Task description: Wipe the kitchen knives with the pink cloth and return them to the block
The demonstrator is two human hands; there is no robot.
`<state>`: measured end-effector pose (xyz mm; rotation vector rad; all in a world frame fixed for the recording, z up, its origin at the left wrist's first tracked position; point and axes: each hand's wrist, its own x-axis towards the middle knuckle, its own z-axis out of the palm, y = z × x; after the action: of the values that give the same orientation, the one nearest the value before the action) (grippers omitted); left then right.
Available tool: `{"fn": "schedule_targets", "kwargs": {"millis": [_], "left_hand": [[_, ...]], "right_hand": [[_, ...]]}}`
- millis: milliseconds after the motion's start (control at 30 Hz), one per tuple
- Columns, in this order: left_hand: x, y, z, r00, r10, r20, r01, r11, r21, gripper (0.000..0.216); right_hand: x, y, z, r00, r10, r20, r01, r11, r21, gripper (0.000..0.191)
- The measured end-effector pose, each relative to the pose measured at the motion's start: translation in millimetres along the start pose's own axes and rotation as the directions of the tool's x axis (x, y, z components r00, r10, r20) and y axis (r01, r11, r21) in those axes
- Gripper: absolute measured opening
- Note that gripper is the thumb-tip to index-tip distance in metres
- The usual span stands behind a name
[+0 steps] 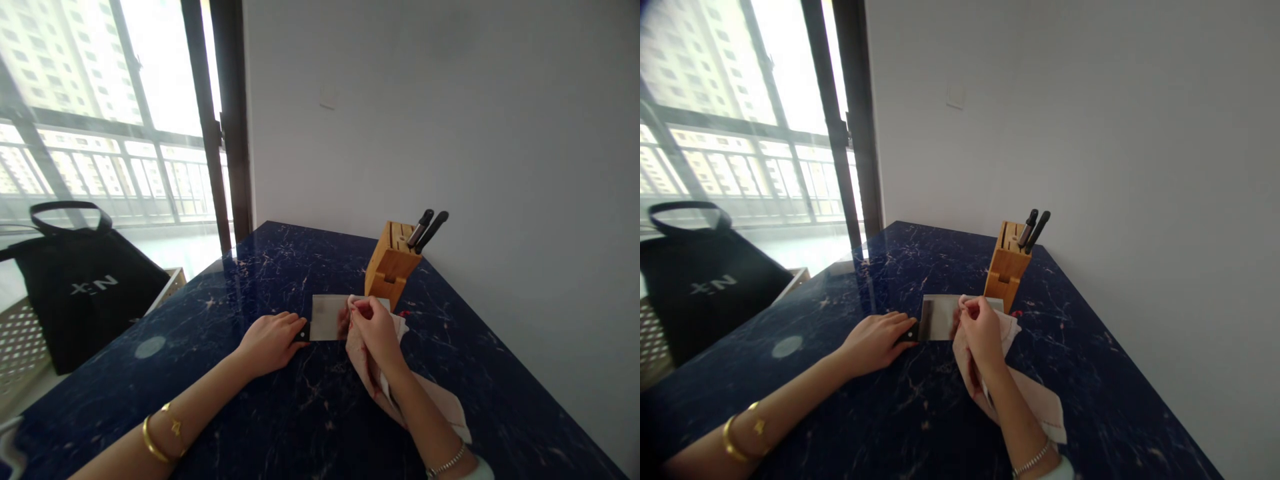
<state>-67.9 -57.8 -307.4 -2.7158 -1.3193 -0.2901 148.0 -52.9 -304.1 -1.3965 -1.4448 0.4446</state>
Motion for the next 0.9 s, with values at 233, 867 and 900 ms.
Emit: {"fn": "schedule_targets", "kwargs": {"millis": [233, 867, 900], "left_hand": [[-1, 2, 4, 0.999, 0.014, -0.035, -0.013, 1.000, 0.020, 0.032], [-1, 8, 0, 0.999, 0.017, -0.052, -0.017, 1.000, 0.001, 0.033], [-1, 8, 0, 0.999, 0.019, -0.050, -0.019, 1.000, -0.002, 0.032]], "right_hand": [[-15, -8, 31, 0.978, -0.076, 0.194, 0.075, 0.997, 0.011, 0.007], [-19, -19, 40, 0.940, -0.244, 0.240, 0.270, 0.959, -0.081, 0.021], [-20, -20, 39, 0.931, -0.262, 0.254, 0.292, 0.953, -0.086, 0.022]]}}
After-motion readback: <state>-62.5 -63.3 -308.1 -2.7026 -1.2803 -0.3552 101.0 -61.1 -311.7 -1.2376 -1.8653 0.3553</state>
